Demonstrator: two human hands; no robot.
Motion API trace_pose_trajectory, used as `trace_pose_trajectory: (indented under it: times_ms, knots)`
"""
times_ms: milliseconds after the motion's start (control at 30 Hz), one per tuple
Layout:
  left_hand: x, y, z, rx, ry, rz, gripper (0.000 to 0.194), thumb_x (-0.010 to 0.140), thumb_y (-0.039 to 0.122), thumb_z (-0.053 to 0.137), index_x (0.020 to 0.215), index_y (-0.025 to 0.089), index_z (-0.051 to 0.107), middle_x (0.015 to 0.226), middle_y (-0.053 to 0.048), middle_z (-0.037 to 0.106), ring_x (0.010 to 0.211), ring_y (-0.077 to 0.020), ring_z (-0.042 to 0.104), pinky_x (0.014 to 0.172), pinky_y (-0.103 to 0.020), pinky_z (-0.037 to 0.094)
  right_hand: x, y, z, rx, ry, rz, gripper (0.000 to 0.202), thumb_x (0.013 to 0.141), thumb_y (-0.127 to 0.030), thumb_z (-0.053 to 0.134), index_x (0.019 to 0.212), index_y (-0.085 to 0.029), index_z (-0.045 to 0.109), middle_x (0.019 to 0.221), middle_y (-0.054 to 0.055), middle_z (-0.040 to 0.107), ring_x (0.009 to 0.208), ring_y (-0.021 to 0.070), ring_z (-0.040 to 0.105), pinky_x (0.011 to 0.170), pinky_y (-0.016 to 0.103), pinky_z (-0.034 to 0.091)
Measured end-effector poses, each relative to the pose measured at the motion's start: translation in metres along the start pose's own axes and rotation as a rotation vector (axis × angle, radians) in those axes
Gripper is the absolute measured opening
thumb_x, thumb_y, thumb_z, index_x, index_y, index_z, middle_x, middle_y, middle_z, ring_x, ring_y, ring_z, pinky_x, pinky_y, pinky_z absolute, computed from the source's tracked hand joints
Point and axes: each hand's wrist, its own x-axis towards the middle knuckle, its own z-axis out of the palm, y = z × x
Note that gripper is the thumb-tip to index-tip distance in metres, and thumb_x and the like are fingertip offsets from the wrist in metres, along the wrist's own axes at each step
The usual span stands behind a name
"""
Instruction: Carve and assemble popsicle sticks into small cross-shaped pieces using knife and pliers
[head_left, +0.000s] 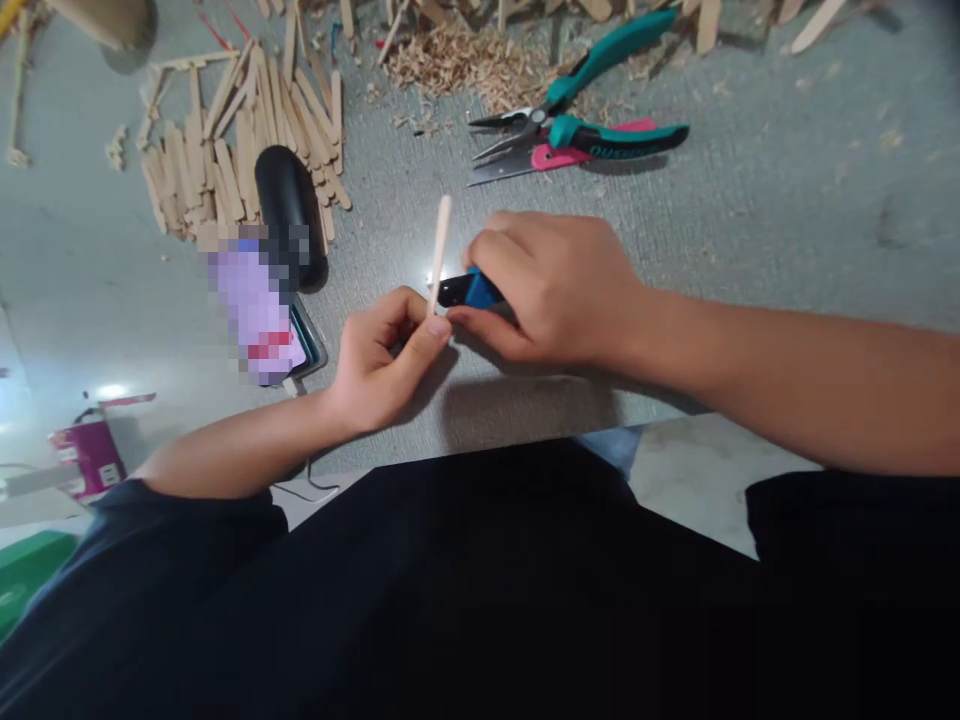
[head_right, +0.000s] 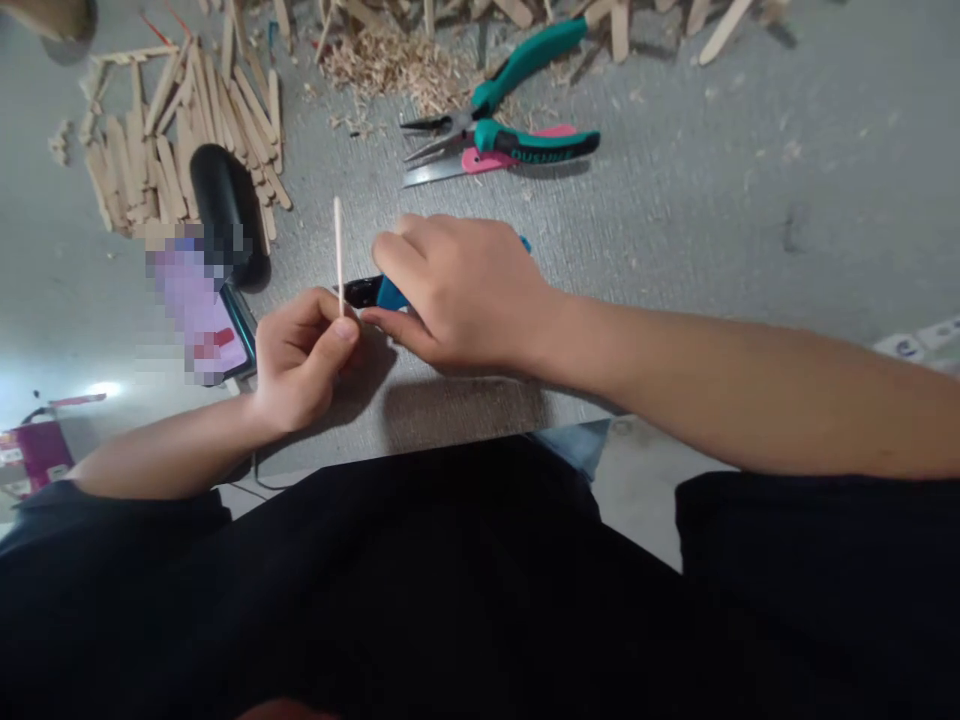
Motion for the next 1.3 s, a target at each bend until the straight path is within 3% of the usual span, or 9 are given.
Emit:
trace_pose_trajectory:
  times_ms: [233, 433, 533, 700, 800, 1033, 1167, 1300]
  knots:
    - [-0.003, 0.003, -0.001, -0.180, -0.078, 0.122, 0.036, 0.115, 0.048, 0.076, 0.091, 0.022, 0.067, 0.069, 0.002, 0.065, 0.057, -0.0094, 0.055, 0.055, -0.027, 0.043, -0.005, 0.022, 0.019, 0.070, 0.245, -0.272, 0.066, 0.119, -0.075, 0.035, 0.117, -0.024, 0.076, 0.110, 0.013, 0.079, 0.100, 0.0303, 0.072, 0.083, 0.045, 0.051]
    - [-0.003, 0.003, 0.002, -0.290, -0.092, 0.111, 0.038, 0.117, 0.046, 0.071, 0.089, 0.021, 0.065, 0.070, 0.001, 0.069, 0.058, -0.0084, 0.057, 0.056, -0.025, 0.046, -0.003, 0.028, 0.022, 0.128, 0.395, -0.492, 0.047, 0.122, -0.061, 0.050, 0.115, -0.022, 0.075, 0.100, 0.007, 0.080, 0.087, 0.0242, 0.071, 0.076, 0.040, 0.048]
    - [-0.003, 0.007, 0.001, -0.267, -0.100, 0.045, 0.046, 0.117, 0.055, 0.068, 0.085, 0.022, 0.062, 0.066, 0.002, 0.065, 0.056, -0.0095, 0.055, 0.054, -0.026, 0.045, -0.004, 0.027, 0.019, 0.137, 0.320, -0.458, 0.044, 0.121, -0.059, 0.051, 0.114, -0.023, 0.076, 0.101, 0.008, 0.081, 0.088, 0.0250, 0.071, 0.077, 0.041, 0.048]
    - [-0.003, 0.014, 0.000, -0.222, -0.098, -0.067, 0.058, 0.113, 0.071, 0.066, 0.079, 0.024, 0.059, 0.062, 0.001, 0.062, 0.052, -0.0109, 0.050, 0.050, -0.029, 0.041, -0.003, 0.027, 0.006, 0.075, 0.107, -0.339, 0.064, 0.118, -0.072, 0.035, 0.102, -0.027, 0.077, 0.099, 0.010, 0.081, 0.087, 0.0286, 0.071, 0.077, 0.044, 0.049]
    - [-0.002, 0.014, 0.000, -0.225, -0.104, -0.083, 0.060, 0.111, 0.073, 0.068, 0.077, 0.024, 0.059, 0.060, 0.002, 0.059, 0.052, -0.0109, 0.048, 0.050, -0.030, 0.039, 0.000, 0.030, -0.004, 0.074, 0.006, -0.312, 0.059, 0.116, -0.070, 0.039, 0.100, -0.029, 0.078, 0.098, 0.011, 0.080, 0.088, 0.0292, 0.070, 0.078, 0.046, 0.050]
    - [-0.004, 0.010, 0.000, -0.285, -0.161, -0.118, 0.061, 0.109, 0.074, 0.070, 0.076, 0.025, 0.056, 0.059, 0.003, 0.054, 0.050, -0.0106, 0.043, 0.049, -0.030, 0.035, 0.005, 0.034, -0.011, 0.143, 0.010, -0.310, 0.047, 0.104, -0.075, 0.063, 0.093, -0.033, 0.083, 0.086, 0.009, 0.077, 0.080, 0.0268, 0.063, 0.075, 0.049, 0.045]
    - [-0.005, 0.010, 0.000, -0.337, -0.197, -0.079, 0.055, 0.113, 0.065, 0.070, 0.078, 0.024, 0.056, 0.060, 0.004, 0.053, 0.051, -0.0103, 0.044, 0.051, -0.030, 0.036, 0.006, 0.034, -0.012, 0.131, 0.084, -0.284, 0.051, 0.099, -0.079, 0.071, 0.080, -0.032, 0.079, 0.068, 0.005, 0.064, 0.073, 0.0236, 0.057, 0.072, 0.049, 0.040]
    - [-0.007, 0.009, -0.001, -0.338, -0.244, -0.067, 0.054, 0.115, 0.063, 0.065, 0.079, 0.025, 0.054, 0.060, 0.003, 0.053, 0.051, -0.0111, 0.044, 0.051, -0.030, 0.038, 0.008, 0.026, -0.023, 0.070, 0.104, -0.289, 0.056, 0.102, -0.075, 0.064, 0.070, -0.029, 0.071, 0.058, 0.002, 0.048, 0.066, 0.0209, 0.048, 0.065, 0.047, 0.033]
